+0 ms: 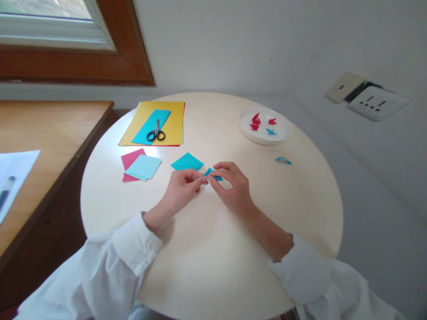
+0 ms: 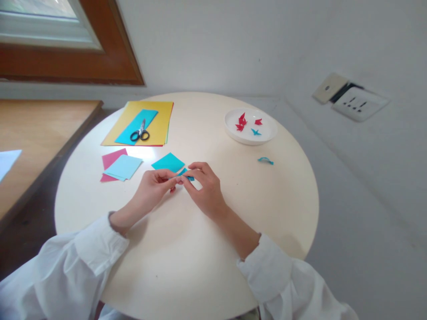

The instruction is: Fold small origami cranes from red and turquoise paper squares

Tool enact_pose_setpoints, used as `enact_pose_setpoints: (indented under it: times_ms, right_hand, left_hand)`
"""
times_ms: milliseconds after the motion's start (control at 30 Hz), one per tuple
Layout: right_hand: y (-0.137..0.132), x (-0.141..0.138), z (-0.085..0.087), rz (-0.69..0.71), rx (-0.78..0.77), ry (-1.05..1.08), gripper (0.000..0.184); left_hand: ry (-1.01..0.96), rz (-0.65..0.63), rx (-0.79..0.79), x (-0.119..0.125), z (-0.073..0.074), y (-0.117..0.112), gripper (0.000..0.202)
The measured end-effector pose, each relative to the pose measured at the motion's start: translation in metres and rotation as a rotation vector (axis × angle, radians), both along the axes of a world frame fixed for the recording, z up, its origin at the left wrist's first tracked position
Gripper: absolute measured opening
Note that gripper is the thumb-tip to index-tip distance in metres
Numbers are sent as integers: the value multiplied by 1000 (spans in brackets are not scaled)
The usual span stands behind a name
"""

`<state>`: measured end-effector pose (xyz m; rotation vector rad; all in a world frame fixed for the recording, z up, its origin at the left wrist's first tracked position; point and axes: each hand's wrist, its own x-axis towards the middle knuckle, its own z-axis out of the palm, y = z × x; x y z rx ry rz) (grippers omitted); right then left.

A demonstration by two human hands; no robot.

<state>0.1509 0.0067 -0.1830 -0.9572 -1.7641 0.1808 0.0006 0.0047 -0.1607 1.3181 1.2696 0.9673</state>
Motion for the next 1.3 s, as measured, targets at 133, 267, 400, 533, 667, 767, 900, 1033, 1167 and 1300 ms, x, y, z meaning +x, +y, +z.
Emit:
enact_pose_setpoints:
  times_ms: [133, 267, 400, 533, 667, 767, 900, 1033, 1167, 1300]
  right_hand:
    - [1, 2, 0, 14, -30, 1, 8]
    - [1, 4, -1, 82, -105, 46, 10]
    - [1, 5, -2, 151, -152, 82, 15]
    - [1, 5, -3, 200, -217, 138, 13]
    - [1, 3, -4, 229, -377, 277, 5]
    - [2, 3, -4, 249, -434, 381, 3]
    - [2, 5, -5, 250, -387, 371, 8]
    - [2, 7, -7, 246, -328, 303, 10]
    - [2, 7, -6, 257, -314, 297, 7]
    - [1, 5, -2, 268, -367, 317, 4]
  left_hand:
    - [0, 40, 28, 0, 0, 1, 23]
    - [74, 91, 178, -3, -1, 4, 20]
    - [-14, 15, 258, -5, 0, 5, 25]
    - [33, -67, 237, -4, 1, 3, 20]
    - [106, -72, 222, -4, -2, 2, 16]
    - [77, -80, 248, -5, -3, 2, 14]
    - [41, -118, 271, -6, -1, 1, 17]
    - [33, -126, 343, -6, -4, 2, 18]
    - [49, -102, 425, -7, -9, 4, 19]
    - [87, -76, 438, -7, -10, 4, 16]
